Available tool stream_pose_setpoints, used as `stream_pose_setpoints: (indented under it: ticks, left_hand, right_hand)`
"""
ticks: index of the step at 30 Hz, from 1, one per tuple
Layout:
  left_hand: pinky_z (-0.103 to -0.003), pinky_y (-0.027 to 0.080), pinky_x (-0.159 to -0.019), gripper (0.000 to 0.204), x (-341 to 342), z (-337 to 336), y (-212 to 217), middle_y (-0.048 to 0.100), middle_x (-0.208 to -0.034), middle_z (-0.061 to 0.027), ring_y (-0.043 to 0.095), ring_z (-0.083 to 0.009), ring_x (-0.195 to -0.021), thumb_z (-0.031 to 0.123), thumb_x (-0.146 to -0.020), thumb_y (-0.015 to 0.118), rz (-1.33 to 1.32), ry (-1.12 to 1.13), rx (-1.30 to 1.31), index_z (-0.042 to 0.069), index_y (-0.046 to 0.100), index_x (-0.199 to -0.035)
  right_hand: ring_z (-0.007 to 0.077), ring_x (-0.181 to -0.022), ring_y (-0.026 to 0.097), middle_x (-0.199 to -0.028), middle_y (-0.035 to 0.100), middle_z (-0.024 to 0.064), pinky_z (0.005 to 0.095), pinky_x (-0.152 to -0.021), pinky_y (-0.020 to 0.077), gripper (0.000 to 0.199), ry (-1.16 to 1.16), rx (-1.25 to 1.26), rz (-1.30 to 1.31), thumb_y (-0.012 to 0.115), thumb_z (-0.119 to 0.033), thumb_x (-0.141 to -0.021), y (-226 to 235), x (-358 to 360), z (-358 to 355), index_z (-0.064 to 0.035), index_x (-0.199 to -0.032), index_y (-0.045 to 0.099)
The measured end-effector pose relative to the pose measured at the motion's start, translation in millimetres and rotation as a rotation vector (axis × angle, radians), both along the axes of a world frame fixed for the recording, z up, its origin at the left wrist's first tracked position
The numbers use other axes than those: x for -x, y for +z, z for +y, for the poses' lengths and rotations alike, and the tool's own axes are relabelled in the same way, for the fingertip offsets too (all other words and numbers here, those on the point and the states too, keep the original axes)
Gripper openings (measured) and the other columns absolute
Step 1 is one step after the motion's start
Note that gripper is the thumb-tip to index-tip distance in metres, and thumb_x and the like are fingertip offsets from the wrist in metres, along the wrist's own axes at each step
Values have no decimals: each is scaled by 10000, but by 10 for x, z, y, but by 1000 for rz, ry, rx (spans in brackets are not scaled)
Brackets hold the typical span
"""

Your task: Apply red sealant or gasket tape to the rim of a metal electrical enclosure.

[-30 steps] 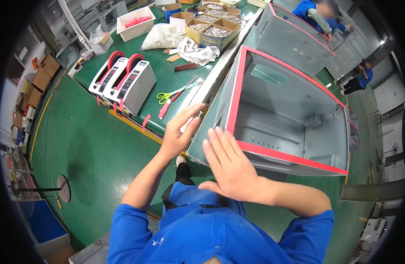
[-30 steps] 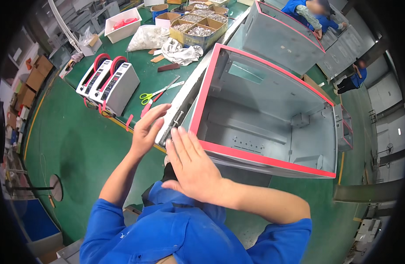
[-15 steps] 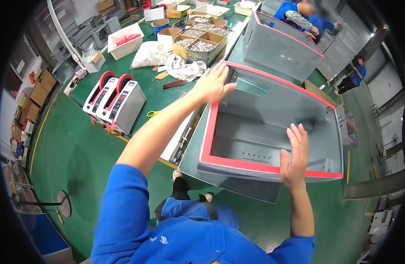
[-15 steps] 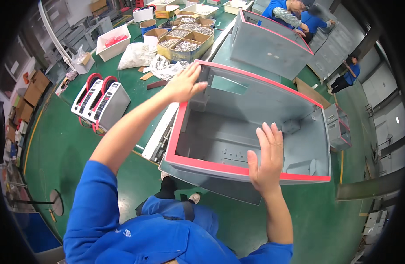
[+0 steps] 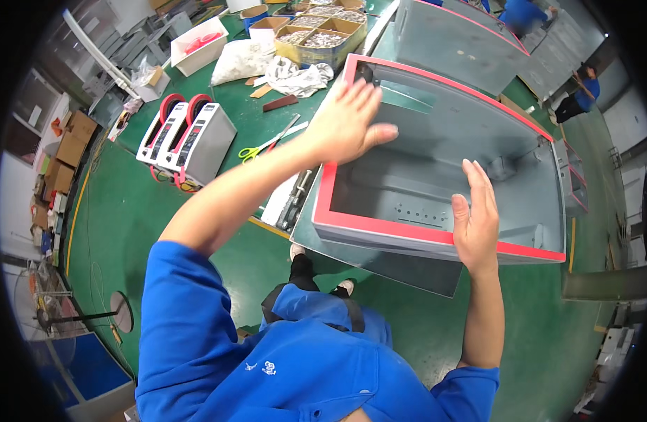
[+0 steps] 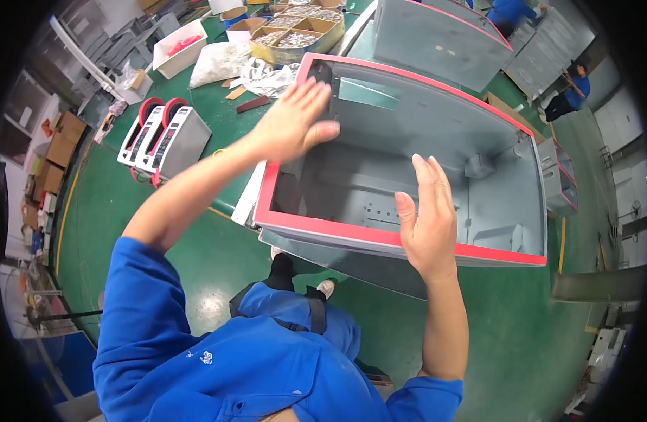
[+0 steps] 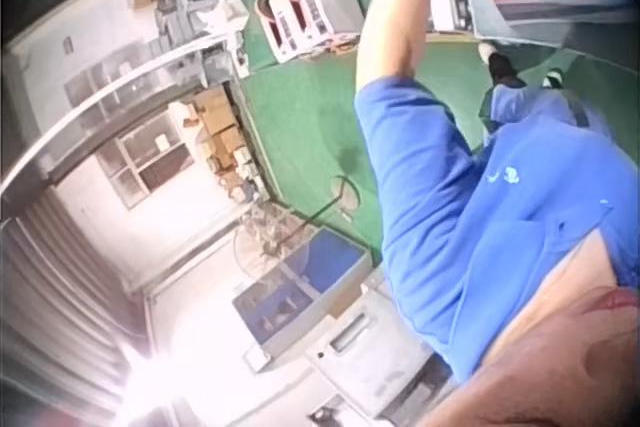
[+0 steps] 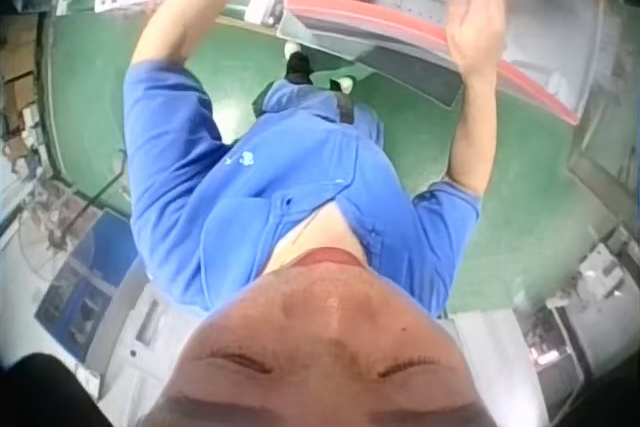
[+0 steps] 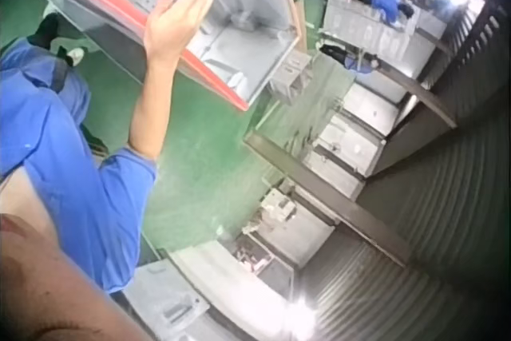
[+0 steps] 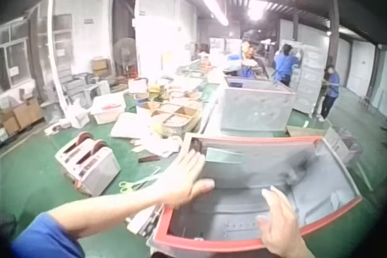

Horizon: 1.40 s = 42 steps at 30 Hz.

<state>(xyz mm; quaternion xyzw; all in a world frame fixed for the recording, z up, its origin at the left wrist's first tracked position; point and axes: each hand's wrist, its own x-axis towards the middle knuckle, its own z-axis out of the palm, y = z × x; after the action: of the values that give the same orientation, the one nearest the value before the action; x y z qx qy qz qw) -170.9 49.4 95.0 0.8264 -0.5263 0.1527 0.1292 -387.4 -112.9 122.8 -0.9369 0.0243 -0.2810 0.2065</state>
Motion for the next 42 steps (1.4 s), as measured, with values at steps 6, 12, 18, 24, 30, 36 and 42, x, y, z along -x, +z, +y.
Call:
stream_pose_setpoints:
  ticks: [6, 12, 18, 24, 30, 36, 42]
  left_hand:
    - [-452, 219, -1034, 758, 1112, 721, 112, 368, -1276, -239, 332, -382, -1209, 507, -789, 483, 277, -153, 188, -52, 304, -1270]
    - [-407, 338, -970, 518, 1453, 1472, -296, 398, -1278, -192, 378, -325, -1201, 298, -818, 554, 332, -320, 554, -2, 434, -1222]
    - [-276, 452, -749, 298, -90, 3449, -1728, 558, -983, -101, 554, -154, -851, 132, -813, 577, 529, 946, 1155, -13, 531, -1070]
    - [-303, 436, -803, 341, -903, 4502, -2557, 629, -911, -151, 587, -218, -895, 290, -735, 669, 612, 1013, 828, -8, 633, -898]
    - [-236, 376, -590, 202, -611, 4548, -2359, 504, -709, -1, 433, -87, -640, 207, -880, 520, 840, 745, 811, 8, 558, -880]
    - [-218, 403, -438, 126, 760, 3859, -2485, 456, -624, -20, 460, -83, -494, 93, -869, 510, 1270, 541, 598, 44, 443, -775]
    - [-192, 390, -441, 78, 1754, 1670, -1260, 525, -636, -14, 484, -62, -503, 40, -822, 575, 1435, -28, 443, 10, 506, -802]
  right_hand:
    - [322, -1192, 379, -1237, 446, 182, 374, -983, 288, 438, 27, 1, 82, 400, -294, -907, 9, -29, 93, -4, -1235, 419]
    - [269, -1152, 435, -1203, 482, 169, 344, -977, 298, 398, 33, -119, 148, 365, -240, -928, -71, 19, 56, 36, -1206, 438]
    - [226, -1045, 518, -1096, 552, 158, 310, -915, 360, 394, -61, -291, 113, 362, -261, -939, -150, -30, 176, 57, -1128, 497]
    - [218, -933, 573, -976, 602, 148, 305, -837, 422, 323, -269, -238, 177, 376, -194, -927, -176, -72, 194, 47, -1062, 544]
    - [272, -829, 602, -870, 629, 132, 328, -736, 457, 226, -442, -73, 127, 478, -199, -872, -114, -141, 355, -24, -936, 607]
    - [274, -799, 591, -842, 621, 119, 338, -686, 465, 179, -391, 60, -131, 557, -179, -811, -61, -87, 330, -27, -894, 603]
    - [283, -984, 526, -1017, 551, 104, 403, -860, 430, 318, 114, 208, -423, 587, -166, -750, -283, 310, 562, -56, -1044, 536]
